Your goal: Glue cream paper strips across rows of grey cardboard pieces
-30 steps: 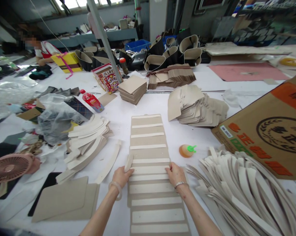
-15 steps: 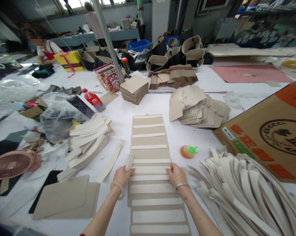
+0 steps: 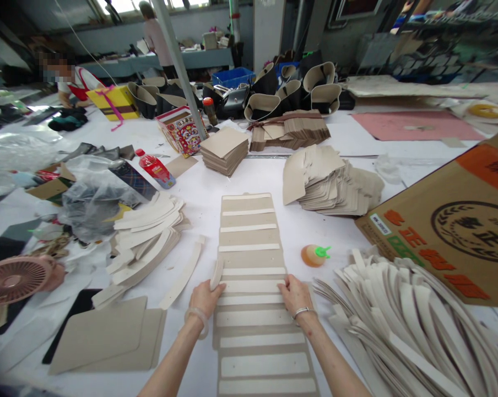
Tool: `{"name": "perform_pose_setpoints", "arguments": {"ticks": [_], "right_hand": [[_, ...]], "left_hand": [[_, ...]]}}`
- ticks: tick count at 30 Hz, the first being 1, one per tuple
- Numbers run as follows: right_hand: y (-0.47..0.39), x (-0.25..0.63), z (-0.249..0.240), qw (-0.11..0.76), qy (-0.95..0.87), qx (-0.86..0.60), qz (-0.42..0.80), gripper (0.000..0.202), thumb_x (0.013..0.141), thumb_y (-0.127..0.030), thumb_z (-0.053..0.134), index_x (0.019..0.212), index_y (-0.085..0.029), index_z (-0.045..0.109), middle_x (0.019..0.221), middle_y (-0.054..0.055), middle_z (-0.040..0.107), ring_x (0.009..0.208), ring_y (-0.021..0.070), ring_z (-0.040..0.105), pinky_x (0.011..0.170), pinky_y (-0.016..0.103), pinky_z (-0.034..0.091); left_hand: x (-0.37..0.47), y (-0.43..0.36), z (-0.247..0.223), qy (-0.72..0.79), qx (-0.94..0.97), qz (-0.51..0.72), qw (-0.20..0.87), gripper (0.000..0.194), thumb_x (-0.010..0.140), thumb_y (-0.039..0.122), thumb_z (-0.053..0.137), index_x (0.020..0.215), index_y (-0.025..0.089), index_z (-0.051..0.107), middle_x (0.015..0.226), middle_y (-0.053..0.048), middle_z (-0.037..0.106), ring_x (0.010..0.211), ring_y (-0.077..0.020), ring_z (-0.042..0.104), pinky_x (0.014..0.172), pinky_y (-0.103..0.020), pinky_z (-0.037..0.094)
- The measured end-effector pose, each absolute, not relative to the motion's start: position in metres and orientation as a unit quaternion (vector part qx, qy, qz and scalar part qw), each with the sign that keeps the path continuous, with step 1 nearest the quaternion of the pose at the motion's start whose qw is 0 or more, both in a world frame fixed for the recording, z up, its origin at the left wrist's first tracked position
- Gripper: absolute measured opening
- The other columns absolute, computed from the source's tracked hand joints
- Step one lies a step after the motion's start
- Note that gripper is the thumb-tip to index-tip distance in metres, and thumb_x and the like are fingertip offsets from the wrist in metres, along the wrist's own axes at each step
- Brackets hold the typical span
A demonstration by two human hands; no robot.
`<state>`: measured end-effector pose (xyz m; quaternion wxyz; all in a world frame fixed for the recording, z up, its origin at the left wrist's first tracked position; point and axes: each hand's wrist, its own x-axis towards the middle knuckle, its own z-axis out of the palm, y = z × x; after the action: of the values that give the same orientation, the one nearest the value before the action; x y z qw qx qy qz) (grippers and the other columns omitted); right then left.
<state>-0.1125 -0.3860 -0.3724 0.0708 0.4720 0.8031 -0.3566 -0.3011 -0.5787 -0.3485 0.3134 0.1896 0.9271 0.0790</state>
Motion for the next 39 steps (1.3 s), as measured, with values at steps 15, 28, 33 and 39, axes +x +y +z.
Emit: {"name": "perform_pose_setpoints", "arguments": {"ticks": [15,28,33,39], "right_hand": [[-0.387,-0.115,-0.367,0.079,0.809,0.483,-0.326,0.015,0.079,-0.026,0.045,0.066,-0.02,0.046,0.053,-0.002,0.053,0.054,0.0132,0.05,0.053,0.022,0.026],[-0.39,-0.125,-0.356,0.084,0.808,0.493,-0.31,0.008,0.075,-0.012,0.051,0.073,-0.018,0.055,0.071,0.002,0.062,0.071,0.0133,0.055,0.063,0.021,0.031],[-0.387,-0.124,-0.358,0.086,0.804,0.493,-0.32,0.003,0.074,-0.016,0.053,0.073,-0.017,0.055,0.072,0.003,0.063,0.071,0.0139,0.055,0.062,0.021,0.031],[-0.383,-0.126,-0.363,0.082,0.797,0.502,-0.326,0.006,0.068,-0.019,0.059,0.069,-0.019,0.054,0.068,0.0,0.061,0.067,0.0129,0.052,0.06,0.021,0.031]], "left_hand": [[-0.298,-0.577,-0.348,0.934,0.191,0.047,0.297,0.039,0.079,0.051,0.041,0.091,0.019,0.06,0.089,-0.011,0.069,0.087,-0.0232,0.063,0.067,-0.028,0.042],[-0.289,-0.568,-0.345,0.93,0.219,0.053,0.289,0.028,0.082,0.039,0.035,0.092,0.018,0.052,0.08,-0.013,0.067,0.078,-0.0262,0.063,0.063,-0.032,0.041],[-0.294,-0.57,-0.347,0.922,0.232,0.08,0.3,0.033,0.08,0.046,0.04,0.089,0.018,0.054,0.079,-0.012,0.068,0.08,-0.0254,0.063,0.066,-0.031,0.042],[-0.295,-0.57,-0.351,0.92,0.219,0.097,0.311,0.033,0.077,0.049,0.043,0.089,0.02,0.053,0.08,-0.01,0.067,0.079,-0.0253,0.062,0.063,-0.03,0.041]]}}
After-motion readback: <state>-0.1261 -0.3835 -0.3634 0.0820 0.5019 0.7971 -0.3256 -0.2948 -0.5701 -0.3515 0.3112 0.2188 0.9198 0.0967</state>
